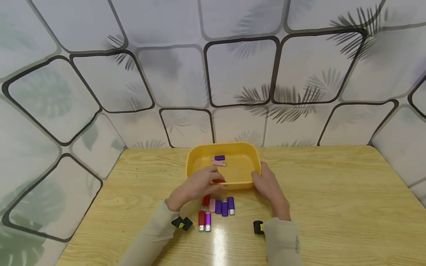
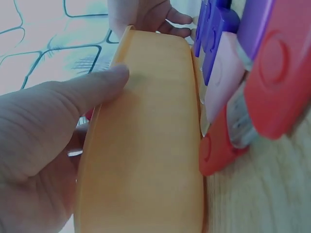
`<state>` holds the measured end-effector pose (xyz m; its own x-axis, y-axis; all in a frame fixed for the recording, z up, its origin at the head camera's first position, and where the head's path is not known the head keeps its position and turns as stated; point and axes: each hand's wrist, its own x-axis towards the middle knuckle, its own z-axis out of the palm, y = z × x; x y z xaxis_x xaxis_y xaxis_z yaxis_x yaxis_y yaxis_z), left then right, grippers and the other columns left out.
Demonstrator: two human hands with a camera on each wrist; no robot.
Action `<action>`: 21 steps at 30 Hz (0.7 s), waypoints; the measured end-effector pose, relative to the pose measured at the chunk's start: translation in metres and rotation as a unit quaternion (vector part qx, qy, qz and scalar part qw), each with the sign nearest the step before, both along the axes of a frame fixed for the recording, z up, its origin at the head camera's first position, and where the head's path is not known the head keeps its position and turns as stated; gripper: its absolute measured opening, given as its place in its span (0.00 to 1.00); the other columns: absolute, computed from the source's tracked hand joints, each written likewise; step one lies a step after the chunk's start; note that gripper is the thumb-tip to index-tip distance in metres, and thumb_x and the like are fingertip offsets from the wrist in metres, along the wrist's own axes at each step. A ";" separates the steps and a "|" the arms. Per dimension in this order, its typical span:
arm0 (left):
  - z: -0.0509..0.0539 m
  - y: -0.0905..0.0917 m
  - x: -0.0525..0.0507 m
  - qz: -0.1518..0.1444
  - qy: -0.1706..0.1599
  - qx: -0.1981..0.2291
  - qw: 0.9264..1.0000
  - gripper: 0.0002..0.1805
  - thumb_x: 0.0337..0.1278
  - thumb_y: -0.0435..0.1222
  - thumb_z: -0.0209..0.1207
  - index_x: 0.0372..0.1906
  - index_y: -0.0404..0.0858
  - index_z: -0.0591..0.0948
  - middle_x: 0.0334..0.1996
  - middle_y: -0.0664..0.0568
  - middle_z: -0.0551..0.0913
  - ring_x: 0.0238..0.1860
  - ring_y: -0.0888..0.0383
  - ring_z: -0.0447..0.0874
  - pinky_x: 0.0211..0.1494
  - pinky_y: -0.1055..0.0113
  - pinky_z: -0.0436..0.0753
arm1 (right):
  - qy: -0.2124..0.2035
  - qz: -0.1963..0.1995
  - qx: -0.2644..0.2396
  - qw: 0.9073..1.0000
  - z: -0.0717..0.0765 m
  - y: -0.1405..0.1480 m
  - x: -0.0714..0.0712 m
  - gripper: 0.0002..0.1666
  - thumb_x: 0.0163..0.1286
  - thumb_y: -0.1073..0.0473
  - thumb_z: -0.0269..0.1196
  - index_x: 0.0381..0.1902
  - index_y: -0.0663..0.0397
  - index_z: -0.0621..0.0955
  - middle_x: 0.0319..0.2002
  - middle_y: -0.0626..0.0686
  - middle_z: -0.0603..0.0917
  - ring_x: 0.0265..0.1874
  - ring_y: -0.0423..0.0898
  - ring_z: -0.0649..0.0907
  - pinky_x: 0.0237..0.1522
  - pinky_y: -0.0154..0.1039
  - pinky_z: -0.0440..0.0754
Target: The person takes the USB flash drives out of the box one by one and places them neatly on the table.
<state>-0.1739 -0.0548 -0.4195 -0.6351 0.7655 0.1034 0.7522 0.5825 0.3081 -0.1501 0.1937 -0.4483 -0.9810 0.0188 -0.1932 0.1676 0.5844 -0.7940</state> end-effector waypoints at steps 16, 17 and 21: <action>-0.004 0.001 0.002 0.051 0.129 -0.003 0.990 0.11 0.60 0.47 0.67 0.39 0.45 0.86 0.34 0.56 0.78 0.34 0.60 0.73 0.32 0.73 0.71 | 0.015 0.001 -0.027 1.000 -0.003 -0.003 -0.004 0.46 0.74 0.57 0.47 0.80 0.44 0.35 0.74 0.71 0.57 0.58 0.62 0.72 0.61 0.60 0.68; -0.005 0.001 0.002 0.053 0.140 0.005 0.989 0.11 0.59 0.47 0.67 0.39 0.44 0.86 0.33 0.56 0.78 0.33 0.60 0.72 0.32 0.73 0.71 | 0.018 0.005 -0.024 1.000 -0.004 -0.003 -0.004 0.44 0.75 0.57 0.46 0.80 0.45 0.38 0.74 0.71 0.56 0.61 0.64 0.71 0.64 0.62 0.66; -0.008 -0.001 0.000 0.057 0.199 0.028 0.978 0.11 0.57 0.46 0.69 0.34 0.43 0.84 0.31 0.55 0.76 0.31 0.60 0.71 0.31 0.73 0.71 | 0.024 0.012 -0.005 1.000 -0.004 -0.003 -0.006 0.39 0.76 0.55 0.46 0.80 0.51 0.48 0.75 0.70 0.55 0.71 0.66 0.60 0.70 0.65 0.55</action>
